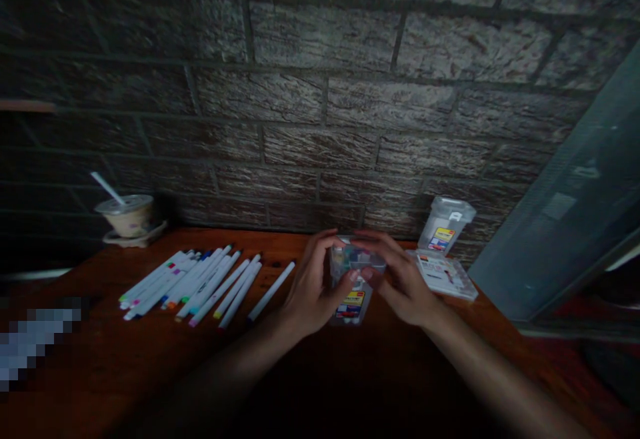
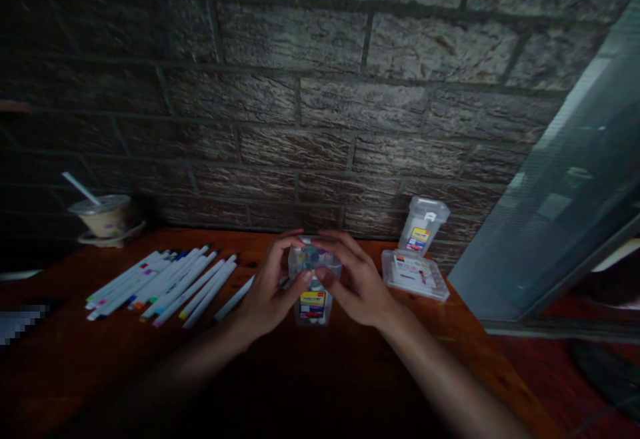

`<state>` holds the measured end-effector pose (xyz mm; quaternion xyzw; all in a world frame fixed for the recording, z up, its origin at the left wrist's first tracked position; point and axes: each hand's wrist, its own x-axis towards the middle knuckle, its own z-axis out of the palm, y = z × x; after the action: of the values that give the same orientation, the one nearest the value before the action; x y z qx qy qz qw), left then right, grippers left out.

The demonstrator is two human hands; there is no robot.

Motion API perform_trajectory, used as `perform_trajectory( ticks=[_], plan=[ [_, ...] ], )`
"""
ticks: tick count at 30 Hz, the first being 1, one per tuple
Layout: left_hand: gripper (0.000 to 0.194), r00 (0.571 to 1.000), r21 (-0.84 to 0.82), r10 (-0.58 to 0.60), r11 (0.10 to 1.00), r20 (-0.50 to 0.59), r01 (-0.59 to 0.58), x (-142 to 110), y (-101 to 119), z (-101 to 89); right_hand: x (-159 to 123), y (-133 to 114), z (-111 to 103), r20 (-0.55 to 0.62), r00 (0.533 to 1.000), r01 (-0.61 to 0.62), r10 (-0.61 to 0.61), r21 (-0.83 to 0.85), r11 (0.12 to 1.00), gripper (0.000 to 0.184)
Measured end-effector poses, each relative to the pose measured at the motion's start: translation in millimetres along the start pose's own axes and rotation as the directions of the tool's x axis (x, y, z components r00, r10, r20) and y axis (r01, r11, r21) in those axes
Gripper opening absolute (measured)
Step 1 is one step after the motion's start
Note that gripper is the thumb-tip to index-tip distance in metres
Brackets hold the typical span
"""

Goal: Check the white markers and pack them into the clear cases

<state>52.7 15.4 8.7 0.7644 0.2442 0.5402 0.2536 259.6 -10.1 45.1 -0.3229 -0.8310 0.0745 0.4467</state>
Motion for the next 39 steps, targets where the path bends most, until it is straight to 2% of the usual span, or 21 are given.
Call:
perform_trajectory(
  ticks=[5,8,13,17,22,27,30,34,39],
  plan=[
    [0.035,1.0,-0.077,-0.021,0.997,-0.004,0.02,0.0,5.3,4.1,-7.7,-0.3,8.2,-0.053,0.998,0.019,-0.014,0.092,0.996,0.04],
    [0.037,0.999,-0.108,-0.043,0.993,-0.004,0.042,-2.4,8.0,6.9,-9.0,-6.4,13.6,-0.131,0.991,-0.004,0.018,0.103,0.995,0.035],
    [0.039,1.0,-0.135,-0.01,0.991,-0.006,0.009,-5.5,11.9,8.5,-10.0,-19.4,22.9,-0.234,0.968,-0.06,0.091,0.134,0.989,0.03],
    [0.038,1.0,-0.147,0.006,0.989,-0.004,-0.007,-6.8,13.0,9.3,-10.3,-24.6,25.7,-0.236,0.962,-0.098,0.139,0.179,0.979,0.028],
    [0.035,0.999,-0.113,0.029,0.993,-0.019,-0.031,-6.1,15.6,11.0,-9.5,-28.4,27.7,-0.242,0.955,-0.124,0.173,0.204,0.971,0.035],
    [0.034,0.999,-0.085,0.027,0.996,-0.017,-0.029,-6.0,19.7,10.9,-8.6,-35.6,33.3,-0.291,0.921,-0.189,0.259,0.247,0.95,0.039],
    [0.034,0.999,-0.081,0.022,0.996,-0.032,-0.024,-6.2,21.1,11.2,-8.4,-39.1,35.5,-0.276,0.912,-0.213,0.304,0.316,0.925,0.036],
    [0.032,0.999,-0.114,-0.03,0.993,-0.037,0.026,-5.9,24.2,12.7,-8.8,-40.7,36.5,-0.259,0.896,-0.24,0.361,0.402,0.884,0.031],
    [0.028,0.994,-0.156,-0.102,0.983,-0.042,0.094,-4.5,30.9,15.6,-10.8,-39.3,37.1,-0.275,0.894,-0.24,0.353,0.371,0.897,0.038]
  ],
)
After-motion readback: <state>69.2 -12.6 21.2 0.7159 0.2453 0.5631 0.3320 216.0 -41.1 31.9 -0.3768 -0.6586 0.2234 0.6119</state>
